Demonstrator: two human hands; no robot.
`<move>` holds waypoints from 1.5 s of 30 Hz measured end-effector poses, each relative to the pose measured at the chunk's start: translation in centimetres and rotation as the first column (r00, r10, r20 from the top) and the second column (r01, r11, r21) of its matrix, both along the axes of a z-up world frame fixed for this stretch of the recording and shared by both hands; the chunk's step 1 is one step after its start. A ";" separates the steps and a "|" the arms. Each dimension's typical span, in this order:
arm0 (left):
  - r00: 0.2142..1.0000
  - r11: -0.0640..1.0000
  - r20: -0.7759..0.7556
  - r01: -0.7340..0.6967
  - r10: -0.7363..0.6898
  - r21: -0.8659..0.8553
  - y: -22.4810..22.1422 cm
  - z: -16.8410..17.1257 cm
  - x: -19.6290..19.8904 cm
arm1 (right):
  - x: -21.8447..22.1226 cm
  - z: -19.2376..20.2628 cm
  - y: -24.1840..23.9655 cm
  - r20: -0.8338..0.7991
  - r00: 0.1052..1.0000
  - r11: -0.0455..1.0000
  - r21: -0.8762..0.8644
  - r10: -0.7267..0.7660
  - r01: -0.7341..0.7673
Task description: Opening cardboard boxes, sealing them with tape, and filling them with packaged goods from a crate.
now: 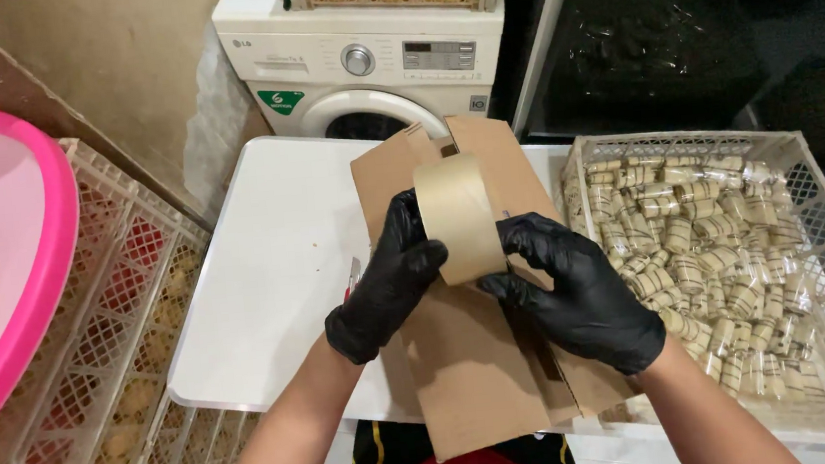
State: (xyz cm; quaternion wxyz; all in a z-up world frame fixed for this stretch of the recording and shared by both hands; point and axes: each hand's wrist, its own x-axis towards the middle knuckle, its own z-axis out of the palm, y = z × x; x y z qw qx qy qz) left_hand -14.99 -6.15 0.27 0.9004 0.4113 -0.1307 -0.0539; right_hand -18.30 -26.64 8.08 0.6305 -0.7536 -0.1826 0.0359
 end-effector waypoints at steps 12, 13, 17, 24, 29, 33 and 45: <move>0.939 0.926 0.334 -0.050 -0.085 0.375 2.1 4.3 -1.6 | -0.2 -0.4 0.3 -0.241 0.962 0.926 0.318 -0.127 0.202; 0.928 0.911 0.366 -0.089 -0.071 0.403 2.1 4.6 -1.4 | -0.3 0.0 0.5 -0.300 0.947 0.917 0.334 -0.115 0.217; 0.900 0.877 0.433 -0.169 -0.049 0.450 1.7 5.1 -1.7 | -1.1 0.9 0.3 -0.254 0.964 0.953 0.262 -0.081 0.150; 0.810 0.750 0.587 -0.397 0.014 0.530 1.7 5.8 -2.6 | -2.4 -0.4 0.4 0.126 0.992 1.000 0.023 0.010 -0.013; 0.747 0.649 0.665 -0.518 0.026 0.557 2.2 6.0 -3.2 | -2.2 2.1 -0.5 0.205 0.976 0.991 -0.091 -0.078 0.098; 0.674 0.539 0.739 -0.626 0.011 0.563 2.2 6.4 -3.5 | -1.8 3.9 -1.9 0.540 0.841 0.934 -0.287 -0.027 0.214; 0.692 0.466 0.722 -0.636 -0.008 0.615 1.8 5.9 -3.3 | -1.0 3.4 -2.3 0.668 0.734 0.925 -0.346 0.124 0.159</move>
